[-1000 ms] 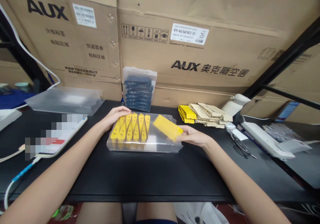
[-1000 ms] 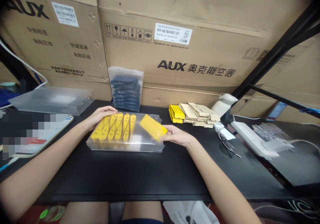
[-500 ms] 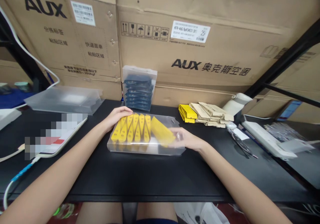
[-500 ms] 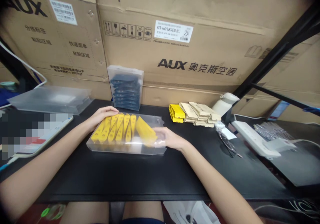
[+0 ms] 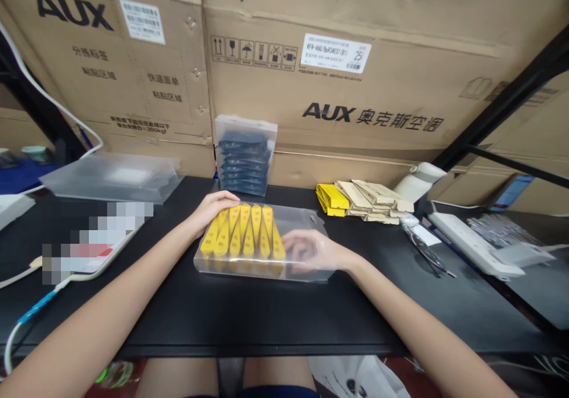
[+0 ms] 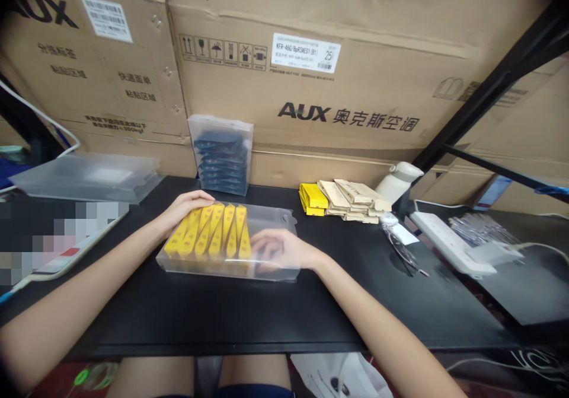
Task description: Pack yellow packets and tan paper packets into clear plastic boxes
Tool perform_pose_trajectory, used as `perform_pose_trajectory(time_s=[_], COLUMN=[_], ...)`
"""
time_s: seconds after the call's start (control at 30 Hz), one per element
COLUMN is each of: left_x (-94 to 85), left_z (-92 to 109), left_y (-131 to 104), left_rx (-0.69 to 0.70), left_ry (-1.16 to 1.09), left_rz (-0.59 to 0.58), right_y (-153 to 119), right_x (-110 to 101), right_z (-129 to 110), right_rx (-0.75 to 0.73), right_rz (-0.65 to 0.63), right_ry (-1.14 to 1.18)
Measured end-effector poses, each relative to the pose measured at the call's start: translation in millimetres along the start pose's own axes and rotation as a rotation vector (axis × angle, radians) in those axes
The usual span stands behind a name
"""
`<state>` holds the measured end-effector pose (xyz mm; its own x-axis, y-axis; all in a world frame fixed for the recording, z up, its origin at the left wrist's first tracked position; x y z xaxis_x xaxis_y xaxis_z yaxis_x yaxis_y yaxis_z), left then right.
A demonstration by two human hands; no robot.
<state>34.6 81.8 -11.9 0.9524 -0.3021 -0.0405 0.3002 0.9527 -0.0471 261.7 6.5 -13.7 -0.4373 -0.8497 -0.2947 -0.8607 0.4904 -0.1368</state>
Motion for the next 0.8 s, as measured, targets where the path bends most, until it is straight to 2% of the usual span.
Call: perform_pose_trajectory(time_s=[0.53, 0.8], left_x=[2.4, 2.7], left_z=[2.9, 4.3], left_y=[-2.0, -1.7], left_rx=[0.005, 0.013], left_ry=[0.008, 0.032], left_rz=[-0.008, -0.007], right_y=[3.8, 3.4], right_x=[0.7, 6.1], right_z=[7.7, 5.5], right_rx=[-0.016, -0.006], right_rz=[0.002, -0.044], right_ry=[0.125, 0.195])
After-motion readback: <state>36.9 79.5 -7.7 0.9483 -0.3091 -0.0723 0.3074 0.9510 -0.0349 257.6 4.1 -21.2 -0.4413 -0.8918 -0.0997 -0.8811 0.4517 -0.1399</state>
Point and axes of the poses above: each hand's wrist, its own y-axis towards the middle knuckle, its own x-axis out of the palm, z = x × y, the point moved 8 cm from there along y, towards the middle knuckle, and after that the axes turned 13 degrees about -z, right-handed, at the moved point
